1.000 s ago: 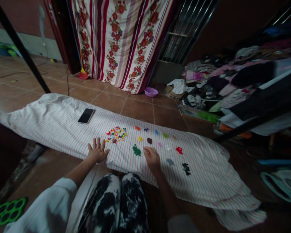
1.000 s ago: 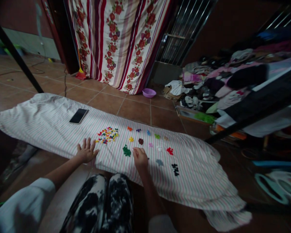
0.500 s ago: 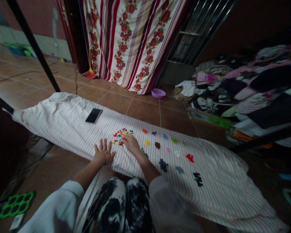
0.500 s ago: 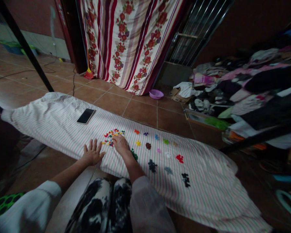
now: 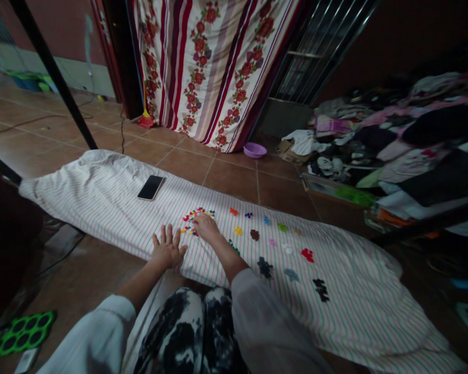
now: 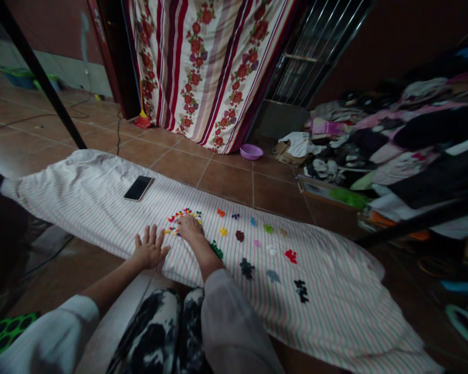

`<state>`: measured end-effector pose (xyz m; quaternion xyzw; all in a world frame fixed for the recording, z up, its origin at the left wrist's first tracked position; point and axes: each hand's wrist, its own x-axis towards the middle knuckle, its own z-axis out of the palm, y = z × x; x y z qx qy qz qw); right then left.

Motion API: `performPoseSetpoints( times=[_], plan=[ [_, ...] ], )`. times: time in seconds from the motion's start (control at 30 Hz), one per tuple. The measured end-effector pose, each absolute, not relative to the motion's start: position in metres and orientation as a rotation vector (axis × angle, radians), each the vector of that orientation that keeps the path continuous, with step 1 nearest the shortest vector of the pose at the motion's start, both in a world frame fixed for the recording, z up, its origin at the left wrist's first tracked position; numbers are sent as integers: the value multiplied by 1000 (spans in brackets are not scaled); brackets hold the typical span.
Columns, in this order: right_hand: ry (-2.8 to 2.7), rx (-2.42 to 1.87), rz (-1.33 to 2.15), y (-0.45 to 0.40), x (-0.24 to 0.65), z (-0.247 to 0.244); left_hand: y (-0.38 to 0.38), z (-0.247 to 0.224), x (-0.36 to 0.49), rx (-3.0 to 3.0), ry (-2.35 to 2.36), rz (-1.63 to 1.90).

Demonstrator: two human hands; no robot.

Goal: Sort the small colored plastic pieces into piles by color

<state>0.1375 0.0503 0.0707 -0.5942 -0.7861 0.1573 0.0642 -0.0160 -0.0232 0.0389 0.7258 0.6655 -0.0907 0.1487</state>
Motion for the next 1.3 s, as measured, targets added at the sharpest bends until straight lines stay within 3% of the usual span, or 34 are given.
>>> performPoseSetpoints(
  times=[0.47,0.93,1.3],
  plan=[
    [-1998,-1656,510,30,165,58,-26,37,-16,2139,1983,-232],
    [-1362,-2181,139,42,372,51,-25,31,-17,2191,1992,-315],
    [-1388,-2378,167,66,400,45,-27,32,-14,2214,2018,-306]
  ],
)
